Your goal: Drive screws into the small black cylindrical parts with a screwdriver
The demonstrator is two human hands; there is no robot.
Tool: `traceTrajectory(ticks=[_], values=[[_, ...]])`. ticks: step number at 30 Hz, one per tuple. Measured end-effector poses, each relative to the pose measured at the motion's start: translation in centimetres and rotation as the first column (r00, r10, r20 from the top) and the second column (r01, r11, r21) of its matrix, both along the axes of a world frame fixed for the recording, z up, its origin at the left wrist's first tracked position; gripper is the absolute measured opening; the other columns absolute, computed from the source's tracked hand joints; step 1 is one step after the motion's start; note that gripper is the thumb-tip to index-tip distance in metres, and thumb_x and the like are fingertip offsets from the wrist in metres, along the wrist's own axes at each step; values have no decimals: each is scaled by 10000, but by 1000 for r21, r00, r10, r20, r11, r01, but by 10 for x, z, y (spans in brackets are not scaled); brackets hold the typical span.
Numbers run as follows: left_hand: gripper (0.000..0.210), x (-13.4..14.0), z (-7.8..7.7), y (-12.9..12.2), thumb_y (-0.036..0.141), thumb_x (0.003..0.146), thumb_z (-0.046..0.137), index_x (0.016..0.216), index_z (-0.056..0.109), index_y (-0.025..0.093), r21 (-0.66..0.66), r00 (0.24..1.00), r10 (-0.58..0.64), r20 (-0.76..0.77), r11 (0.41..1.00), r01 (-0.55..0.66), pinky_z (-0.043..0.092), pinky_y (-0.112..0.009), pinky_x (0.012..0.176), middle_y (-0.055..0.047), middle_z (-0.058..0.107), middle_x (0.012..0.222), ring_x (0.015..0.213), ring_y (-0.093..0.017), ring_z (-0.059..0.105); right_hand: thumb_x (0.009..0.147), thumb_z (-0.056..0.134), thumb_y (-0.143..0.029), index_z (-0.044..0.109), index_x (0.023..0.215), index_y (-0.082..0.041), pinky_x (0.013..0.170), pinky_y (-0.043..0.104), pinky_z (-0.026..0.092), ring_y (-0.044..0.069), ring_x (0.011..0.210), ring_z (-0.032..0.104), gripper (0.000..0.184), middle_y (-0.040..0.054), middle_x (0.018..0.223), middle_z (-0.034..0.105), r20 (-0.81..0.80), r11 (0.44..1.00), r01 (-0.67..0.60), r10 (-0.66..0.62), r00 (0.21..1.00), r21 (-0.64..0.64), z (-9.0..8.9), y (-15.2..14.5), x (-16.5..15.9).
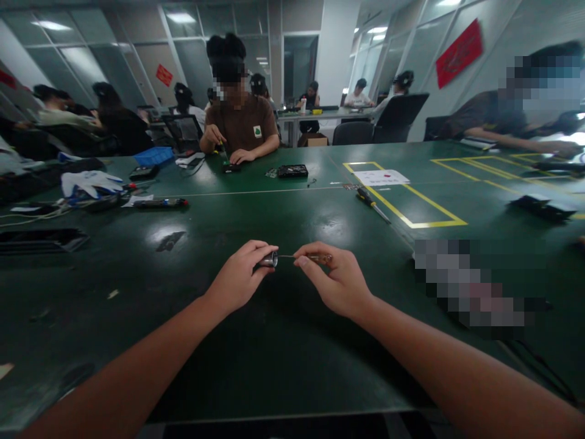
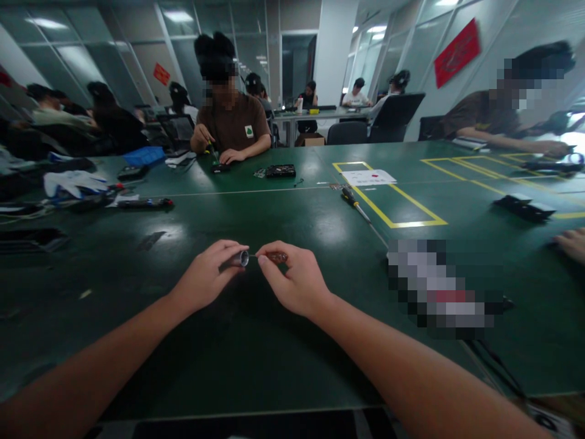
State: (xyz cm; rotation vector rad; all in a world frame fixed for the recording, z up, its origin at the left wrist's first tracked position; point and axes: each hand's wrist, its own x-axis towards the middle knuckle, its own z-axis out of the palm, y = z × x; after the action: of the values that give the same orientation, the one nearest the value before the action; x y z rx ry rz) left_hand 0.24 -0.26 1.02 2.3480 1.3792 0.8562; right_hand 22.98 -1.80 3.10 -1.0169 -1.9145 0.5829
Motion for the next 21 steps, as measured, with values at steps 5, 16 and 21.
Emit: traceTrajectory(ticks=[5, 16, 21], values=[[394, 0, 0, 0, 114, 916, 643, 1299, 648, 206, -17, 1000, 1, 28, 1000, 0, 515, -395, 1038, -68, 641, 1257, 1158, -216, 625, 958, 620, -267, 743, 1012, -232, 801, 331, 543, 192, 830, 737, 139, 23, 930, 785, -15, 997, -60, 60, 998, -55, -1, -1, -2], [403, -4, -4, 4, 127, 874, 703, 1265, 679, 224, 34, 992, 16, 121, 999, -20, 536, -407, 1019, -56, 673, 1237, 1153, -228, 646, 836, 758, -357, 746, 903, -192, 787, 373, 592, 182, 750, 727, 179, 36, 783, 761, -667, 839, -292, -108, 737, -459, -16, 21, -6], [398, -4, -4, 5, 145, 880, 703, 1270, 679, 221, 36, 992, 17, 124, 999, -21, 531, -410, 1033, -57, 676, 1241, 1160, -228, 646, 873, 731, -333, 758, 944, -219, 837, 365, 570, 185, 832, 736, 137, 35, 862, 782, -494, 914, -198, -3, 869, -355, -13, 13, -5]])
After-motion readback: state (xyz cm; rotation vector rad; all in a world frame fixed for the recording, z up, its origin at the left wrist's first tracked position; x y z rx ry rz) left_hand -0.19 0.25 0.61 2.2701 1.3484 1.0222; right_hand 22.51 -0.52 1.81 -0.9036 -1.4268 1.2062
